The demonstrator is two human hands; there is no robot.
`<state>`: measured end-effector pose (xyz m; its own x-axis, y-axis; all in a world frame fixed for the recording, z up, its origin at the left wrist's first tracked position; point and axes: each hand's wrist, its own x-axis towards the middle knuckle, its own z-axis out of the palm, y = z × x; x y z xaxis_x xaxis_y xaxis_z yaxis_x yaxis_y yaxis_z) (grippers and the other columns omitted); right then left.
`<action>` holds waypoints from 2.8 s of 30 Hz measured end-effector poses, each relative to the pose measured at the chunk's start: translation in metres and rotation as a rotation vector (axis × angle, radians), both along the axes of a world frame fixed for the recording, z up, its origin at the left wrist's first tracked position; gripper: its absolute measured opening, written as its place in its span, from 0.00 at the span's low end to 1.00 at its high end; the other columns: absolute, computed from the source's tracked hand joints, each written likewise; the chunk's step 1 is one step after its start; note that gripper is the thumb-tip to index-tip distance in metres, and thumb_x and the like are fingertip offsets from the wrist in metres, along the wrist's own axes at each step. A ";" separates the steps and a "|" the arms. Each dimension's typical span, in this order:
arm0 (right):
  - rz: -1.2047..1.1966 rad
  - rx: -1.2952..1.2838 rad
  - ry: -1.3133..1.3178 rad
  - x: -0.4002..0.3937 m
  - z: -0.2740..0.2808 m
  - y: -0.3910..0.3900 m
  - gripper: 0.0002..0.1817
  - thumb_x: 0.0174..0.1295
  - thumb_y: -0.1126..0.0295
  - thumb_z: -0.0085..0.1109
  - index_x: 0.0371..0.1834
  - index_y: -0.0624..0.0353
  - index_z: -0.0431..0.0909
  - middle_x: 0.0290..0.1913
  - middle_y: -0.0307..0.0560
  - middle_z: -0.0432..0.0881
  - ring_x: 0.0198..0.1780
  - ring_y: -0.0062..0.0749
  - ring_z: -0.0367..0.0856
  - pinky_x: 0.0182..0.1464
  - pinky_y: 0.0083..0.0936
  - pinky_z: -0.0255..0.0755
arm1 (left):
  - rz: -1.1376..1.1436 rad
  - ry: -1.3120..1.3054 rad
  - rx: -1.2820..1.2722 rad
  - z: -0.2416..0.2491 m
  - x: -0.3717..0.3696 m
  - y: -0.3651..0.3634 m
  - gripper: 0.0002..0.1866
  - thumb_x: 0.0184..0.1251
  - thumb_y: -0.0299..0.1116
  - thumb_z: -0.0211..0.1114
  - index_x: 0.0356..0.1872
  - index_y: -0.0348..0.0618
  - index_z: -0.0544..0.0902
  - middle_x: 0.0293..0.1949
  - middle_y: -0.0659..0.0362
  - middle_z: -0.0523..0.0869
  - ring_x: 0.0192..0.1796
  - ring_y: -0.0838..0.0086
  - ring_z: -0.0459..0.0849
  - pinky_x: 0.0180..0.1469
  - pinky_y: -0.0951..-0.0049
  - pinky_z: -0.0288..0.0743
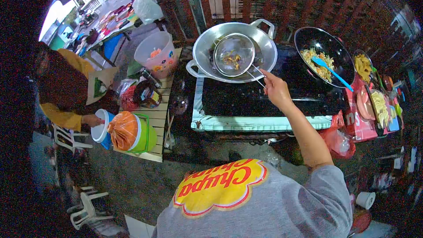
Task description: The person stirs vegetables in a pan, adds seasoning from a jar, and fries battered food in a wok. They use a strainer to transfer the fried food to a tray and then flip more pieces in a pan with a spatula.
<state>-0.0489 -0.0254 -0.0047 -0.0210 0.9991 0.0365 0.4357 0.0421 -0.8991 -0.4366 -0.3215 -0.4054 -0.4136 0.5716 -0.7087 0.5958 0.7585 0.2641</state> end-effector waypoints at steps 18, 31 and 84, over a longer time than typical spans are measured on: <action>-0.076 -0.217 0.165 0.007 0.012 -0.027 0.15 0.59 0.73 0.40 0.50 0.54 0.70 0.15 0.31 0.63 0.16 0.13 0.58 0.17 0.13 0.54 | -0.160 -0.049 0.022 0.007 -0.042 -0.050 0.17 0.54 0.43 0.52 0.37 0.41 0.78 0.31 0.50 0.80 0.37 0.61 0.79 0.40 0.65 0.71; 0.015 -0.359 0.095 0.047 0.037 -0.020 0.16 0.56 0.72 0.42 0.49 0.53 0.70 0.13 0.34 0.66 0.14 0.14 0.59 0.13 0.13 0.52 | -0.399 0.015 0.230 -0.031 -0.013 -0.038 0.20 0.52 0.48 0.50 0.35 0.42 0.78 0.34 0.47 0.79 0.41 0.56 0.77 0.41 0.62 0.69; 0.385 -0.567 0.498 0.102 0.018 0.051 0.14 0.60 0.68 0.36 0.46 0.61 0.66 0.15 0.39 0.66 0.11 0.20 0.56 0.12 0.17 0.48 | -0.383 -0.019 0.264 0.042 0.301 0.063 0.17 0.51 0.45 0.48 0.30 0.45 0.80 0.32 0.51 0.80 0.37 0.58 0.78 0.40 0.62 0.70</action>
<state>0.0528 0.0259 0.0136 -0.4782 0.7952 -0.3729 0.0310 -0.4090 -0.9120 -0.1353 -0.2587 -0.3632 -0.1262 0.8423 -0.5240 0.8130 0.3904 0.4319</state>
